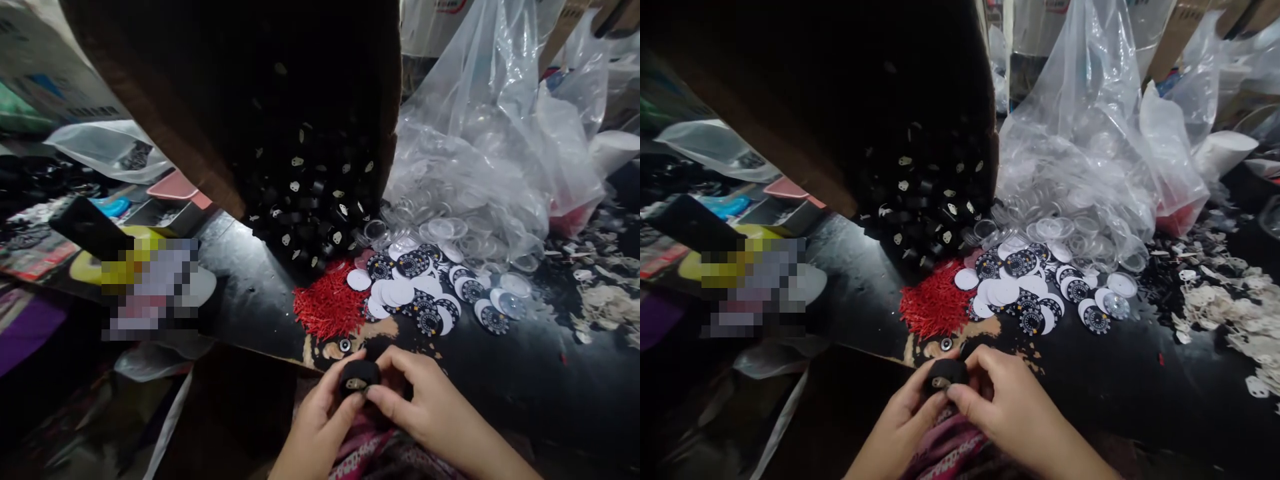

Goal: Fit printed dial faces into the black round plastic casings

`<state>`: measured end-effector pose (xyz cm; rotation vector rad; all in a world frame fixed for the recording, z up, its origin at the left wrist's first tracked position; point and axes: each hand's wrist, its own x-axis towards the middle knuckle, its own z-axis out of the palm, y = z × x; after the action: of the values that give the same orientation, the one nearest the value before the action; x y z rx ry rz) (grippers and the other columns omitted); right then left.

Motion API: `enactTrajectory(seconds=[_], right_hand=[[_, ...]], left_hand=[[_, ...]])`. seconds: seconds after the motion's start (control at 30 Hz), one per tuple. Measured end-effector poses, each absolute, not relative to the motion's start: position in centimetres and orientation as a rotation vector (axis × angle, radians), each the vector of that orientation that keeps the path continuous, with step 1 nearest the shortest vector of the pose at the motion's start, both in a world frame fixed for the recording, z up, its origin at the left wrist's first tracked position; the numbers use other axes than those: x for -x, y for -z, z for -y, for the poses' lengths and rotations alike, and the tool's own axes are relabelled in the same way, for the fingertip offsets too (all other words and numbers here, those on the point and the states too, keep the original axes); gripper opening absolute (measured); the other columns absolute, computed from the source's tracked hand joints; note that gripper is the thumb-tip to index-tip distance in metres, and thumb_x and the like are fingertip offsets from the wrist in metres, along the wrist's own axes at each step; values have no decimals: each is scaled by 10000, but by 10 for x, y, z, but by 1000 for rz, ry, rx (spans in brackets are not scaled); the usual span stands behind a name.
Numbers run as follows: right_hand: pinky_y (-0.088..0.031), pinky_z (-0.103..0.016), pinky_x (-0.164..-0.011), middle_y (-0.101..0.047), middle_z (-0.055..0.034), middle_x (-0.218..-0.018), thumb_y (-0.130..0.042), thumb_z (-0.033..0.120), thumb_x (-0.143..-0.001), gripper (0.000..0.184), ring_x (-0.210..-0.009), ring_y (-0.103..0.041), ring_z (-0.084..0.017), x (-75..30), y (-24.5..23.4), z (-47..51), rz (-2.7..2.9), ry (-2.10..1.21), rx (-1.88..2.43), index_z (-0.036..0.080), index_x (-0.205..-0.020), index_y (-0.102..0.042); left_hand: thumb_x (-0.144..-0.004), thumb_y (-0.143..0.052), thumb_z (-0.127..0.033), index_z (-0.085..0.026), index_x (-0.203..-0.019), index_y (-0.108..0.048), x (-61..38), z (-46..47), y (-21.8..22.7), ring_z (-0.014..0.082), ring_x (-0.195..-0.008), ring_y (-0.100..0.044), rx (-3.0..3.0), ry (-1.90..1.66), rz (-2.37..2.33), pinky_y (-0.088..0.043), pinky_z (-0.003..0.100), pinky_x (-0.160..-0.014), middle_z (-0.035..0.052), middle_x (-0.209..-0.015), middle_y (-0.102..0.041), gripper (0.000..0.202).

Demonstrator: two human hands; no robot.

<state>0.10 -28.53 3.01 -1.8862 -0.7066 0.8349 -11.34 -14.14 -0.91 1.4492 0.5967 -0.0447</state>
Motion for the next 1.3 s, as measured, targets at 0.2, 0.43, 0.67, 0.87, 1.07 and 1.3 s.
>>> enactTrajectory(seconds=[0.2,0.43,0.67,0.87,1.07,1.3], right_hand=[[-465,-312,-763,-689,-35,-934,-522,319,-942,190,-848,-640,-197,-43,-29,299,761,-520,2218,212,-1013,-662],[-464,-453,-818,-578,-142,-1128,-637,297,-861,354,-1004,-581,-320,-87,-12,279,923,-25,2697,160,-1184,-587],[-487,-420,-812,-638,-96,-1002,-514,177,-905,166,-935,-609,-259,-76,-12,282,824,28,2380,178,-1061,-572],[-516,-359,-851,-630,-76,-1045,-525,218,-942,150,-966,-621,-213,-31,-20,278,1028,-250,2112,214,-1017,-654],[-496,-361,-873,-659,-57,-1081,-594,160,-884,236,-997,-626,-211,-31,-20,279,785,-320,2107,230,-1108,-620],[-467,-253,-700,-685,17,-851,-580,209,-904,72,-772,-628,-143,-29,-37,276,605,-315,1939,234,-919,-645]], left_hand=[[-837,-688,-320,-299,-1328,-526,103,141,10,175,-850,-717,-853,93,-726,-558,299,-798,69,-1091,-750,517],[-919,-564,-392,-211,-1161,-643,76,148,-7,175,-915,-714,-689,-67,-636,-558,288,-826,110,-1110,-747,312],[-939,-520,-399,-166,-1103,-645,63,145,-8,214,-970,-709,-527,-110,-707,-556,347,-889,113,-1073,-748,311],[-939,-466,-498,-241,-1186,-640,51,152,-16,254,-1141,-639,-448,-171,-617,-519,430,-978,73,-1267,-673,396],[-936,-486,-479,-281,-1245,-619,58,154,-13,235,-1132,-646,-511,-151,-624,-492,445,-1016,63,-1259,-683,391],[-881,-627,-359,-281,-1280,-608,62,163,-15,260,-1244,-572,-616,-157,-663,-486,403,-1037,63,-1342,-631,407]])
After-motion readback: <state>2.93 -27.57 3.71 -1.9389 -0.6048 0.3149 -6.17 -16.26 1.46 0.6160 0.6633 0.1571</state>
